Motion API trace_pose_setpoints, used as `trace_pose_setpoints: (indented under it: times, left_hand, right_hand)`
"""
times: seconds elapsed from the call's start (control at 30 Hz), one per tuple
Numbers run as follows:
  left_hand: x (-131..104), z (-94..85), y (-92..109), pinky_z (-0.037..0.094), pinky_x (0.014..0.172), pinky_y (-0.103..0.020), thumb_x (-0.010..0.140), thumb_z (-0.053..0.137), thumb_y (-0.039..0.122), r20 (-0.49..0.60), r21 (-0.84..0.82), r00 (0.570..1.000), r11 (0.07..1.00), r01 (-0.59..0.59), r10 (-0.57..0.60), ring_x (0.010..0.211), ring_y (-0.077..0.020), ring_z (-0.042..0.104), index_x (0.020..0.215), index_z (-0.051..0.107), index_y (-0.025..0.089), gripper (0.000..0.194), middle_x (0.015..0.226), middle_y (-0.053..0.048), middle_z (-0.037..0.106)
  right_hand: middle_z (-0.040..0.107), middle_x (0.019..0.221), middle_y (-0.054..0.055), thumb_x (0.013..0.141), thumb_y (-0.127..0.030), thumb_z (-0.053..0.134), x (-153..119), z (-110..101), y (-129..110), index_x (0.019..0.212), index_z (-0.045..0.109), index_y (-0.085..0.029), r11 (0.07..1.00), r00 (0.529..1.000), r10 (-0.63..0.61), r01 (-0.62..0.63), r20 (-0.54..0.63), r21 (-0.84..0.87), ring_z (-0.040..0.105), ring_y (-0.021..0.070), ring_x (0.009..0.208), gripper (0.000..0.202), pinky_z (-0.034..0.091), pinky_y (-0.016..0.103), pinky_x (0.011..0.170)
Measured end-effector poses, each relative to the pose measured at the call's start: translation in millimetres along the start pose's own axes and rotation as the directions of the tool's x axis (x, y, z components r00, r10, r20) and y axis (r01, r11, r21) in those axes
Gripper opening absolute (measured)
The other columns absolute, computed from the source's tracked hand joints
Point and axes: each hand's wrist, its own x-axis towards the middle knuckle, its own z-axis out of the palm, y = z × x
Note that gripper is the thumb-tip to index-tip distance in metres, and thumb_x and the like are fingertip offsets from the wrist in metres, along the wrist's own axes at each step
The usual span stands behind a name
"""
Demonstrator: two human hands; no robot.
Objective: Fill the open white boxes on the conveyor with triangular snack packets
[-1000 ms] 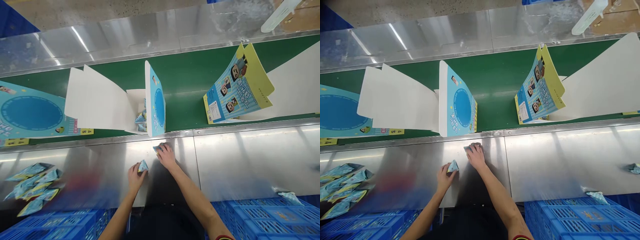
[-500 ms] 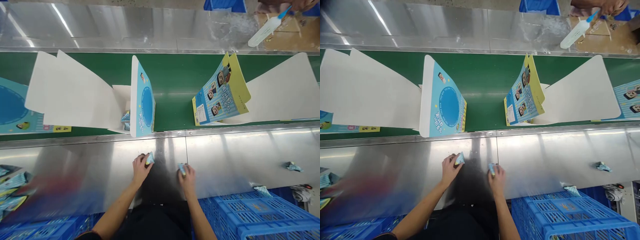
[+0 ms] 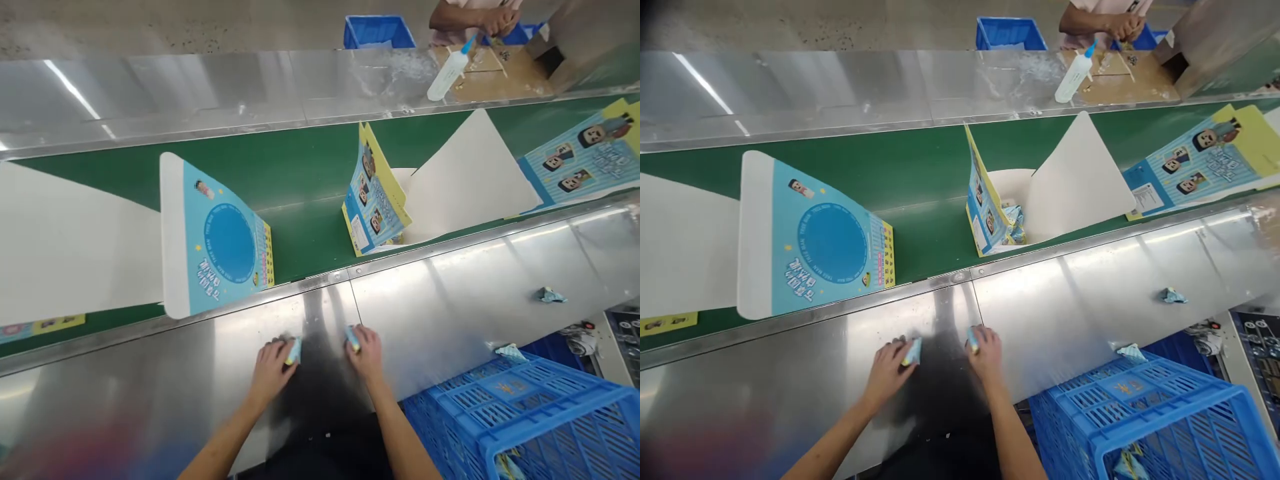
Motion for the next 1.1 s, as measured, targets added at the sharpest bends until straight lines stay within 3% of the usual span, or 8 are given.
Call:
trace_pose_setpoints:
  times: [0.07, 0.13, 0.3, 0.4, 0.57, 0.8, 0.93, 1.1]
  left_hand:
    - [15.6, 20.0, 28.8, 0.05, 0.093, -0.041, 0.097, 0.063, 0.039, 0.077, -0.025, 0.989, 0.992, -0.123, 0.124, 0.102, -0.0275, 0.064, 0.134, 0.074, 0.031, 0.04, 0.109, -0.009, 0.069]
    - [40.2, 40.2, 58.8, 0.049, 0.091, -0.041, 0.097, 0.064, 0.04, 0.074, -0.011, 0.986, 0.989, -0.148, 0.148, 0.102, -0.0277, 0.063, 0.136, 0.073, 0.029, 0.042, 0.107, -0.01, 0.067]
    - [123.0, 82.8, 130.7, 0.049, 0.094, -0.045, 0.094, 0.071, 0.039, 0.068, -0.006, 0.986, 0.988, -0.154, 0.154, 0.108, -0.0304, 0.062, 0.139, 0.069, 0.024, 0.048, 0.115, -0.012, 0.066]
    - [162.9, 102.6, 156.8, 0.049, 0.1, -0.049, 0.088, 0.077, 0.038, 0.143, -0.064, 0.971, 0.981, -0.185, 0.193, 0.117, -0.0331, 0.061, 0.146, 0.063, 0.025, 0.061, 0.125, -0.013, 0.066]
    - [195.6, 127.8, 152.3, 0.042, 0.115, -0.057, 0.08, 0.08, 0.056, 0.16, -0.105, 0.955, 0.966, -0.234, 0.249, 0.142, -0.0403, 0.051, 0.166, 0.041, 0.024, 0.099, 0.154, -0.019, 0.055]
    - [238.2, 176.0, 140.1, 0.035, 0.122, -0.06, 0.102, 0.055, 0.033, -0.096, 0.092, 0.995, 0.996, 0.011, -0.002, 0.148, -0.0369, 0.049, 0.169, 0.037, 0.031, 0.069, 0.162, -0.017, 0.051]
    - [264.9, 200.9, 146.9, 0.035, 0.123, -0.062, 0.102, 0.055, 0.033, -0.136, 0.077, 0.991, 0.997, 0.025, -0.014, 0.145, -0.0382, 0.053, 0.169, 0.036, 0.034, 0.07, 0.162, -0.016, 0.052]
    - [270.2, 203.3, 144.0, 0.034, 0.124, -0.063, 0.1, 0.055, 0.032, -0.122, 0.096, 0.993, 0.995, 0.016, -0.004, 0.146, -0.038, 0.052, 0.166, 0.044, 0.031, 0.066, 0.159, -0.016, 0.056]
  right_hand:
    - [0.07, 0.115, 0.015, 0.1, -0.036, 0.056, 14.6, 3.5, 16.4, 0.126, 0.068, -0.019, 0.988, 0.976, 0.126, -0.14, -0.176, -0.068, 0.063, 0.031, 0.108, 0.033, 0.05, 0.048, 0.095]
    - [0.069, 0.121, 0.017, 0.102, -0.038, 0.055, 28.9, 9.6, 30.4, 0.132, 0.064, -0.018, 0.974, 0.949, 0.169, -0.202, -0.267, -0.1, 0.063, 0.0322, 0.113, 0.037, 0.05, 0.05, 0.097]
    - [0.056, 0.147, 0.02, 0.102, -0.04, 0.055, 60.7, 16.0, 57.3, 0.154, 0.045, -0.022, 0.999, 0.996, -0.002, -0.002, -0.088, -0.049, 0.06, 0.0337, 0.128, 0.056, 0.054, 0.05, 0.098]
    - [0.049, 0.154, 0.022, 0.101, -0.036, 0.056, 79.4, 6.3, 80.5, 0.163, 0.034, -0.023, 0.999, 0.997, -0.048, 0.049, -0.06, 0.012, 0.056, 0.035, 0.134, 0.067, 0.057, 0.053, 0.099]
    - [0.033, 0.167, 0.022, 0.094, -0.035, 0.062, 101.8, -13.1, 131.0, 0.169, 0.023, -0.026, 0.995, 0.998, -0.056, 0.06, -0.04, 0.086, 0.042, 0.0432, 0.15, 0.085, 0.053, 0.068, 0.108]
    - [0.03, 0.172, 0.017, 0.077, -0.048, 0.085, 128.2, 12.5, 191.8, 0.152, 0.053, -0.035, 0.973, 0.977, -0.214, 0.213, 0.008, 0.087, 0.035, 0.0527, 0.154, 0.083, 0.055, 0.073, 0.103]
    - [0.034, 0.171, 0.015, 0.078, -0.032, 0.083, 155.3, 31.2, 214.9, 0.143, 0.064, -0.034, 0.993, 0.993, -0.113, 0.113, 0.024, 0.015, 0.039, 0.0509, 0.152, 0.068, 0.058, 0.068, 0.102]
    - [0.029, 0.173, 0.015, 0.085, -0.028, 0.077, 172.6, 35.2, 215.6, 0.138, 0.068, -0.032, 0.999, 0.999, -0.035, 0.036, -0.015, 0.017, 0.043, 0.0516, 0.15, 0.053, 0.059, 0.069, 0.099]
